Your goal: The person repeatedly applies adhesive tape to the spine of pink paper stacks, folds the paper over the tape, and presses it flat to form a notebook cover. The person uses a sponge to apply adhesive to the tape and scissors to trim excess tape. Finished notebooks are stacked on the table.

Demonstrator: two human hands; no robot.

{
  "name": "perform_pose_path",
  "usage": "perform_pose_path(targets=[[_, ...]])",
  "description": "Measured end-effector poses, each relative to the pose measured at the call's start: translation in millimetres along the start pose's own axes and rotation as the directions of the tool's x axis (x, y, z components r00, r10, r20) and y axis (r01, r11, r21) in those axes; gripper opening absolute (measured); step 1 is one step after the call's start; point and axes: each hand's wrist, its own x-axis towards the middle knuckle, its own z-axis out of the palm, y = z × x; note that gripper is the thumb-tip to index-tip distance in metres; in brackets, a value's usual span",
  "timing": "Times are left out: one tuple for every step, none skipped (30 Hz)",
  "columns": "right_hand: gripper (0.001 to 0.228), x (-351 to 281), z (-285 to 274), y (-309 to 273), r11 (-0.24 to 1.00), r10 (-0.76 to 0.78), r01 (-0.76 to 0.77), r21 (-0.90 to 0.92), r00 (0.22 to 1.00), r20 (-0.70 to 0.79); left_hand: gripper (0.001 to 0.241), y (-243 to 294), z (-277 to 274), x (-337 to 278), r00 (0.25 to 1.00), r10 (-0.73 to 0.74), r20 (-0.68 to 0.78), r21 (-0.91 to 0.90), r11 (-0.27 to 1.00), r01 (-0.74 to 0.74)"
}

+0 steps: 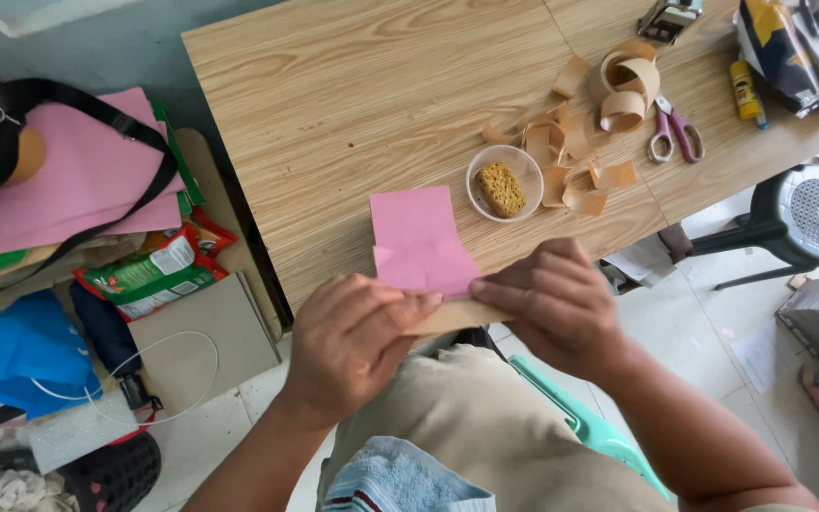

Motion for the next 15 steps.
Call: perform_pose_path(targets=[[0.028,12,-8,-4,1.000,-0.010,0.010,-0.006,1.000,-0.007,0.026,7,-8,17,1.000,0.012,-0.005,0.004,1.000,-0.012],[0.020,23,-16,-9,0.983,0.152,-0.154,0.101,0.988,0.031,0.016,15,-17,34,0.985,-0.167,0.049,-0.122,0.978,0.171],[0.021,36,-24,-13,0.928,0.302,-0.313,0.201,0.950,0.086,0.019,23,-27,52,0.936,-0.330,0.124,-0.233,0.907,0.351],[0.021,41,-20,0,0.933,0.291,-0.301,0.199,0.954,0.077,0.019,10,-19,52,0.940,-0.319,0.117,-0.229,0.913,0.338],[0.022,46,-16,12,0.870,0.407,-0.446,0.212,0.890,0.203,0.017,-2,-11,52,0.848,-0.489,0.203,-0.266,0.806,0.528],[0.023,50,-11,24,0.789,0.504,-0.580,0.204,0.799,0.327,0.014,-15,-4,52,0.721,-0.628,0.294,-0.283,0.663,0.693],[0.023,38,11,50,0.793,0.498,-0.573,0.205,0.805,0.322,0.014,-38,12,40,0.726,-0.624,0.288,-0.282,0.670,0.687],[0.025,25,33,76,0.706,0.555,-0.658,0.264,0.744,0.372,0.011,-61,27,28,0.644,-0.695,0.318,-0.224,0.605,0.764],[0.026,14,55,102,0.603,0.600,-0.733,0.315,0.677,0.426,0.009,-84,43,17,0.553,-0.760,0.342,-0.164,0.532,0.831],[0.026,3,70,112,0.608,0.597,-0.728,0.317,0.682,0.423,0.009,-100,53,3,0.558,-0.758,0.337,-0.163,0.537,0.828],[0.023,-4,84,126,0.652,0.591,-0.704,0.281,0.705,0.393,0.013,-118,64,-7,0.573,-0.767,0.289,-0.016,0.595,0.804],[0.019,-10,98,140,0.694,0.583,-0.678,0.243,0.727,0.362,0.017,-138,76,-16,0.593,-0.769,0.239,0.135,0.631,0.764],[0.019,-17,105,150,0.703,0.573,-0.668,0.246,0.736,0.361,0.017,-137,74,-16,0.599,-0.768,0.227,0.135,0.634,0.761],[0.020,-24,113,160,0.784,0.530,-0.594,0.180,0.792,0.303,0.021,-137,73,-16,0.589,-0.777,0.224,0.177,0.627,0.759],[0.022,-35,122,166,0.846,0.484,-0.521,0.109,0.838,0.253,0.025,-133,72,-21,0.571,-0.789,0.228,0.220,0.612,0.759]])
